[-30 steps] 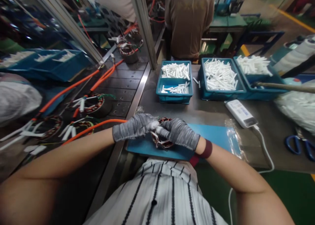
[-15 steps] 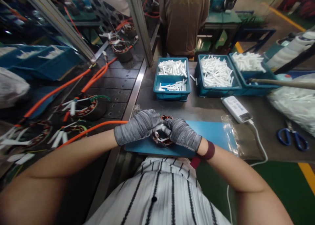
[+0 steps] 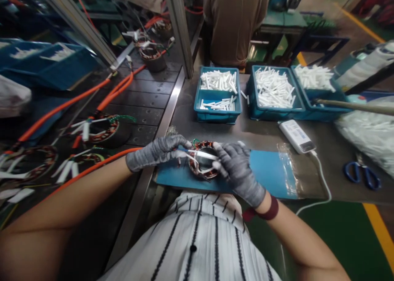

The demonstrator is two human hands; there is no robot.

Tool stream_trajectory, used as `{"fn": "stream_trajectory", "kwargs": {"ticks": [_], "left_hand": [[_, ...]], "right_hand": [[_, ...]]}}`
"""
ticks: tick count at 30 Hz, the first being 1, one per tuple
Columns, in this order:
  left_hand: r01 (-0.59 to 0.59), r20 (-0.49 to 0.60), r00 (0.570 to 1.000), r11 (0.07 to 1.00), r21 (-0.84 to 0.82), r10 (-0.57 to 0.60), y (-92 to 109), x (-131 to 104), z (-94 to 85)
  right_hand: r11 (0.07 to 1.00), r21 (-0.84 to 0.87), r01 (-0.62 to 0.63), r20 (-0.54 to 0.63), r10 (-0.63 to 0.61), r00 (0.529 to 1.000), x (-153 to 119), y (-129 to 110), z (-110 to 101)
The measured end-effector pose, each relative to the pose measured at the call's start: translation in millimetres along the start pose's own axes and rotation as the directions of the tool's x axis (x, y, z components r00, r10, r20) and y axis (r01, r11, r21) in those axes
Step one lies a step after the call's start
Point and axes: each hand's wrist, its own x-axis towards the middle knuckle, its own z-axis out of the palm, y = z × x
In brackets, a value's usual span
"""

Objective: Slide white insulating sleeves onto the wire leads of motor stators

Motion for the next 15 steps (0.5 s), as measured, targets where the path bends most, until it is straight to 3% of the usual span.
{"fn": "stream_trajectory", "kwargs": {"ticks": [2, 4, 7, 9, 12, 14, 15], "left_hand": [[0.031, 0.021, 0.999, 0.984, -0.175, -0.028, 6, -3, 0.3], [0.088, 0.104, 0.993, 0.939, -0.333, -0.057, 16, -9, 0.3], [0.208, 0.23, 0.967, 0.852, -0.48, -0.107, 34, -20, 2.0], [0.29, 0.246, 0.951, 0.811, -0.507, -0.186, 44, -24, 5.5], [0.261, 0.045, 0.964, 0.903, -0.341, -0.261, 49, -21, 12.0], [0.217, -0.086, 0.972, 0.976, -0.015, -0.218, 48, -15, 13.4], [0.213, -0.083, 0.976, 0.962, 0.169, -0.202, 46, -11, 12.8]], "right_hand": [[0.999, -0.038, 0.034, -0.141, -0.039, 0.989, -21, -7, 16], [0.995, -0.066, 0.075, -0.209, -0.087, 0.974, -31, -8, 38], [0.992, -0.094, 0.087, -0.219, -0.105, 0.97, -20, 5, 57], [0.999, -0.036, 0.001, -0.216, -0.009, 0.976, -4, 14, 54], [0.958, 0.21, -0.194, -0.183, 0.233, 0.955, 16, 10, 38], [0.848, 0.465, -0.253, 0.011, 0.281, 0.96, 25, -2, 29], [0.762, 0.583, -0.283, 0.156, 0.237, 0.959, 29, -9, 27]]}}
